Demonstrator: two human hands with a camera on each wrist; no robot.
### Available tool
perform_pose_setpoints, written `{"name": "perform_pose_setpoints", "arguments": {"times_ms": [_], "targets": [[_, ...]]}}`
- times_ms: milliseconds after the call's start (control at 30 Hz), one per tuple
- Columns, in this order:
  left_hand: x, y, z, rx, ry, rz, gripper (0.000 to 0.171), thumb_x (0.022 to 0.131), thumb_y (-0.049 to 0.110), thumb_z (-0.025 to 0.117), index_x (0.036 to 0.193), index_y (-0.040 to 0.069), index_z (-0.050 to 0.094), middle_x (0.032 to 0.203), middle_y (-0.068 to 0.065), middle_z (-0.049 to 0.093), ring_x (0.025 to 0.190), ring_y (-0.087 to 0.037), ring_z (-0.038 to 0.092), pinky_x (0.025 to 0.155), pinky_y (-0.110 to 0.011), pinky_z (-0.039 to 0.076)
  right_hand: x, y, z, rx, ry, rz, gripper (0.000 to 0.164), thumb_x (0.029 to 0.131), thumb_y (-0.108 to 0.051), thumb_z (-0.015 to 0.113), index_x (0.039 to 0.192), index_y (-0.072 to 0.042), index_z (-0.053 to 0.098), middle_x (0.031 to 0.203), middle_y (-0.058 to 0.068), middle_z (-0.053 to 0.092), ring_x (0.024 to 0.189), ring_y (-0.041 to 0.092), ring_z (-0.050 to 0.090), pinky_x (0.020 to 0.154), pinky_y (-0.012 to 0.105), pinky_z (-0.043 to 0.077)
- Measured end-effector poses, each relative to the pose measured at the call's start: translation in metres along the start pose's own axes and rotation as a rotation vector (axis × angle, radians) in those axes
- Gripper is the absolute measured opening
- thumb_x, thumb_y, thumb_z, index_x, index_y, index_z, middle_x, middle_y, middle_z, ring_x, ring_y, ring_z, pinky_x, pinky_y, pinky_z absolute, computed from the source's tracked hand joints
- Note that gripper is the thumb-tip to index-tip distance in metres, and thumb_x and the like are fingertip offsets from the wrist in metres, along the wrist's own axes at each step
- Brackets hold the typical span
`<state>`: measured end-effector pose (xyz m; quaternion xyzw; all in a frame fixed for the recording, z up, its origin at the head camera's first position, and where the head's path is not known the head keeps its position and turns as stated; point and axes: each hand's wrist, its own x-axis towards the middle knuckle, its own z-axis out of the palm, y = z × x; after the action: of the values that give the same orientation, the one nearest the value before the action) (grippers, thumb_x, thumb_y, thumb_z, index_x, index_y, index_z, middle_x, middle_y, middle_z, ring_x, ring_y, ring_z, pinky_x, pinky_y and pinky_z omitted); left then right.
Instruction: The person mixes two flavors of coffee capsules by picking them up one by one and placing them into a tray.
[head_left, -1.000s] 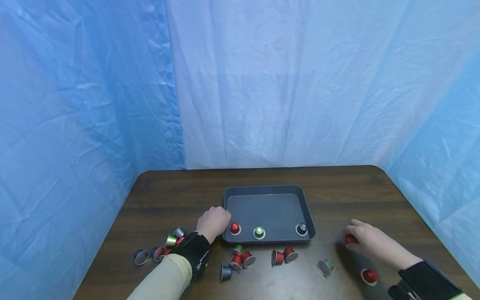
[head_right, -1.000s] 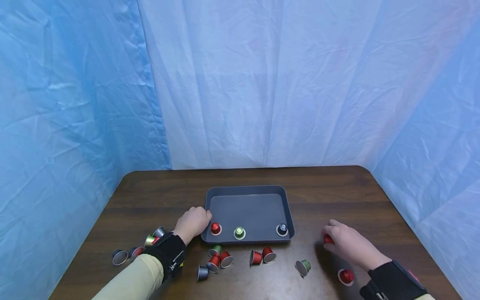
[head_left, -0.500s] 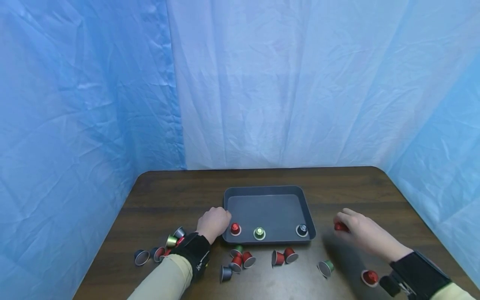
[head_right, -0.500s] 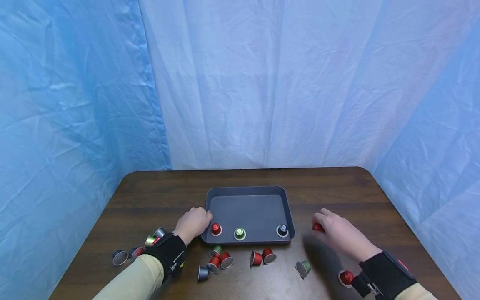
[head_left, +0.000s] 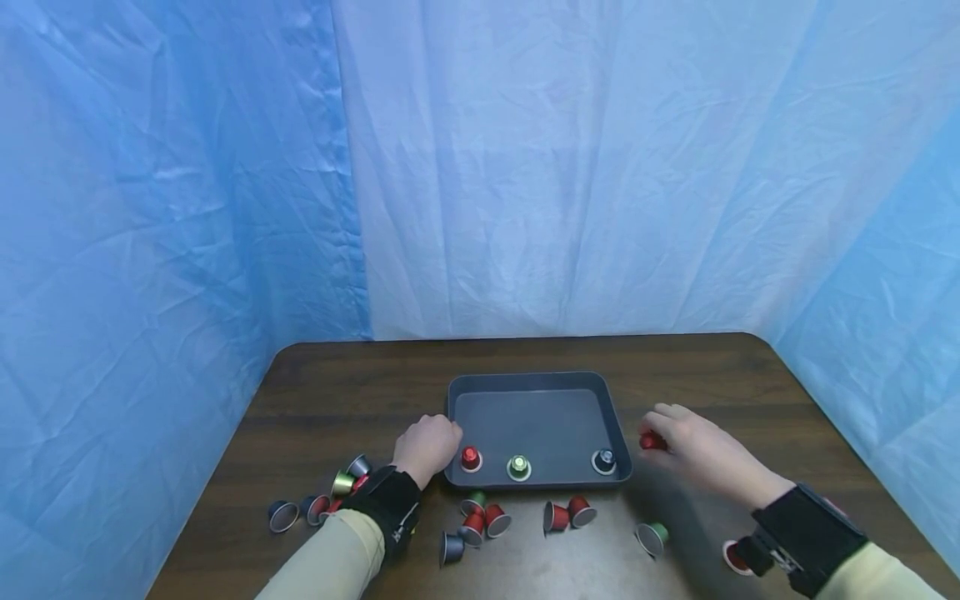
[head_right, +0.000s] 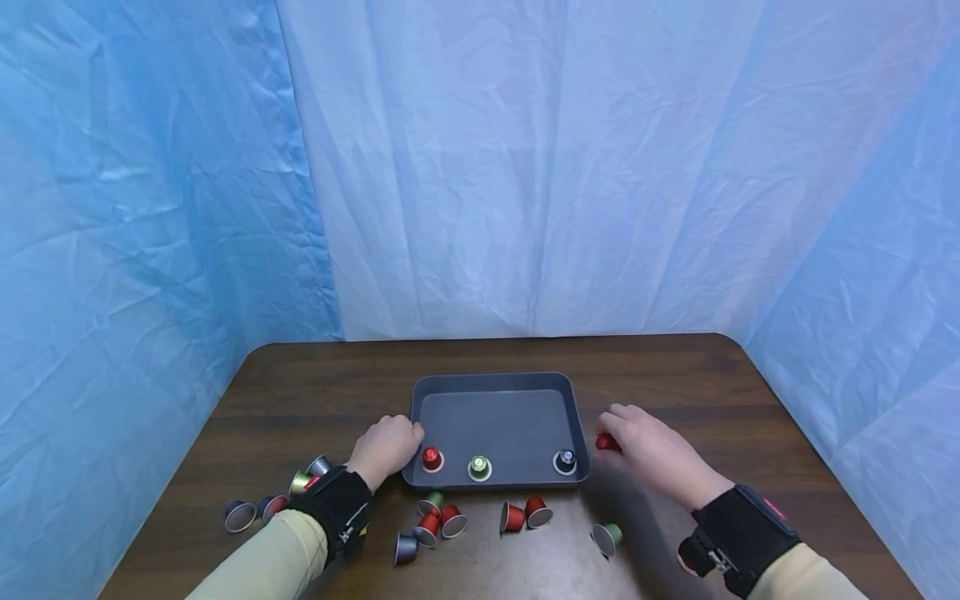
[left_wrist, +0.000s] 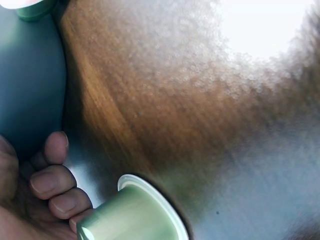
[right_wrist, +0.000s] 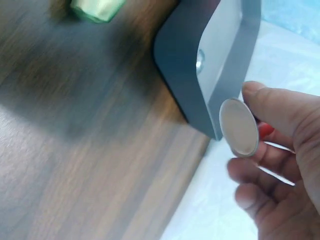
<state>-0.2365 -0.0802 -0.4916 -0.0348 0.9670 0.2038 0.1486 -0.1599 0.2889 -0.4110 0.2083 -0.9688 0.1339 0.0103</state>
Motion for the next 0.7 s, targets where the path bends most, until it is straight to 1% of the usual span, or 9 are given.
{"name": "perform_pose_setpoints", "arguments": {"times_ms": [167,467,700], "targets": [[-0.001,0.000,0.000,-0.012,-0.002,-0.003,0.037,0.105,0.033,0.052,0.085,0.007,0.069,0.069,-0.008,0.055,0.060,-0.024,0.056,0.055,-0.033,0.044,0.008,-0.004,0.004,0.008,0.037,-0.065,0.026,0.080,-0.012,0.087,0.100,-0.012,0.070,0.085,-0.009,0.052,0.075,0.005,0.048,0.063,0.023,0.048],[-0.003,0.000,-0.001,-0.021,0.000,0.000,0.037,0.104,0.033,0.053,0.085,0.006,0.069,0.068,-0.008,0.055,0.060,-0.024,0.056,0.055,-0.032,0.044,0.019,-0.015,0.012,0.038,0.018,-0.133,0.024,0.083,-0.013,0.085,0.101,-0.011,0.069,0.088,-0.008,0.052,0.078,0.004,0.049,0.065,0.023,0.050],[-0.003,-0.001,-0.002,-0.025,0.006,0.005,0.038,0.104,0.034,0.053,0.083,0.007,0.069,0.068,-0.008,0.055,0.060,-0.024,0.055,0.055,-0.032,0.043,0.027,-0.018,0.020,0.039,0.027,-0.187,0.023,0.084,-0.012,0.084,0.100,-0.011,0.067,0.088,-0.007,0.052,0.078,0.005,0.049,0.065,0.023,0.049]]}}
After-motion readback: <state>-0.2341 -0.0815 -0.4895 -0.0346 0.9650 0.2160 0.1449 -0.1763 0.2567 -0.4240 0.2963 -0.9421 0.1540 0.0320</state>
